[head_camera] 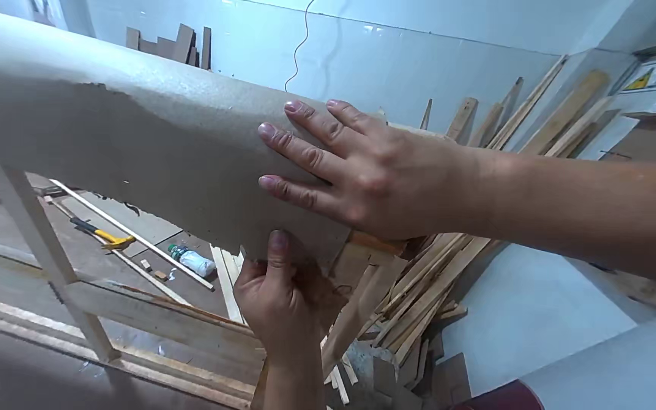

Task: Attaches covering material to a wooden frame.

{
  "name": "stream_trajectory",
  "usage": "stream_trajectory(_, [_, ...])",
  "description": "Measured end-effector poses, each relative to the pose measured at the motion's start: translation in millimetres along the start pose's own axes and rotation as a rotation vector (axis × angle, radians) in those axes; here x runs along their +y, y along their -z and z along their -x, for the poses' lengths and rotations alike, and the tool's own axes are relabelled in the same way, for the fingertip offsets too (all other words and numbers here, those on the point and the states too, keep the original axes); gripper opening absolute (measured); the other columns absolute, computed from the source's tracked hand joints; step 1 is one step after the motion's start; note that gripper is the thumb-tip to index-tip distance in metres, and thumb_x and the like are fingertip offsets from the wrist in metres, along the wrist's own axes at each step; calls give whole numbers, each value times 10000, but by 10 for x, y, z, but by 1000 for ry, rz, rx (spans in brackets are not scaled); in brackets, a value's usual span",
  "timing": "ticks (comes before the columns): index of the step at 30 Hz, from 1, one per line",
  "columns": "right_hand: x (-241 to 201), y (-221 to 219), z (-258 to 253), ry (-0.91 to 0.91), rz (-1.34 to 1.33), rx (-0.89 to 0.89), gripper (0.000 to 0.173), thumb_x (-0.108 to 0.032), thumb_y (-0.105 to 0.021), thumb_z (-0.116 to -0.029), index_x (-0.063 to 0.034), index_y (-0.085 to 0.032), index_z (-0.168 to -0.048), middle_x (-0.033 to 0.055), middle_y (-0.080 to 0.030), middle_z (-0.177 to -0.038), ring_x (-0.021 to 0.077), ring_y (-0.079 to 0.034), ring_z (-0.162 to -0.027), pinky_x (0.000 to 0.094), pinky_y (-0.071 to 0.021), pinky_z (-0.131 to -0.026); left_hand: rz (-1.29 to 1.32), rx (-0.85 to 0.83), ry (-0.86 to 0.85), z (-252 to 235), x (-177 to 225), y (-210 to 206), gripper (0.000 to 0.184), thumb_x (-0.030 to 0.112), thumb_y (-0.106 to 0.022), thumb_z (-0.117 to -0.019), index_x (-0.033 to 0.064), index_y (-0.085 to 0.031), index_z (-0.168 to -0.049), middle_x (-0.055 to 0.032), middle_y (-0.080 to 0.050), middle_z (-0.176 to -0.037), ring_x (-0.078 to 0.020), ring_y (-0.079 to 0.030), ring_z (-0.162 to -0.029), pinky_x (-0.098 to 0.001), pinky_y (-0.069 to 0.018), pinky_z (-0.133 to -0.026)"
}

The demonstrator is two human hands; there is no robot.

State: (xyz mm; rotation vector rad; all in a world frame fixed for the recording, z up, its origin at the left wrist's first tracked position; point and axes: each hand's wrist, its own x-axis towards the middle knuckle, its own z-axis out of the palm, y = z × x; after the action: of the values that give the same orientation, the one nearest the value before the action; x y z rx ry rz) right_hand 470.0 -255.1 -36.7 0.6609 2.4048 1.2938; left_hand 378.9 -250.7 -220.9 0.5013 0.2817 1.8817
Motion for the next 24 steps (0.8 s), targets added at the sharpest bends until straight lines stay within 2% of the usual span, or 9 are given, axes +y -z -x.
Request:
stream_trajectory(4, [16,-14,5,5,-17,12,511,-147,-383,-1073,-123,-420,-1582,292,-284,-1645,569,-349,-1449,725,-400,-1078,10,-7,10,-13,3,13,175,204,-643,-1019,63,-717,-947,-45,-687,-749,-91,-666,-597,-251,-594,-544])
stream_trajectory(15, [53,-34,3,6,-58,34,499,-149,-398,-1068,-158,-463,-1563,277,-314,-1638,551,-348,-1458,711,-388,-1098,62,9,12,-51,-11,1,180,186,-640,-1017,44,-719,-939,-66,-706,-761,-106,-693,-627,-267,-609,-564])
stream_trajectory(19, [57,-29,9,7,-87,71,480,-156,-398,-1062,-170,-517,-1527,267,-361,-1618,546,-368,-1450,695,-395,-1100,80,-2,18,-57,13,17,197,184,-629,-1022,42,-720,-921,-56,-686,-729,-90,-665,-592,-245,-587,-543])
stream_trajectory(22, [76,-40,2,5,-133,117,465,-172,-449,-1010,-179,-619,-1442,231,-423,-1594,524,-396,-1444,679,-410,-1095,66,-26,23,-83,7,53,204,208,-641,-1019,49,-724,-921,-44,-665,-717,-79,-630,-568,-229,-561,-526])
stream_trajectory(24, [105,-71,-7,12,-97,60,510,-186,-489,-1002,-201,-543,-1509,230,-367,-1628,529,-363,-1459,679,-413,-1082,32,-57,31,-122,-27,64,210,239,-646,-1019,56,-722,-950,-51,-683,-751,-93,-652,-598,-250,-583,-556])
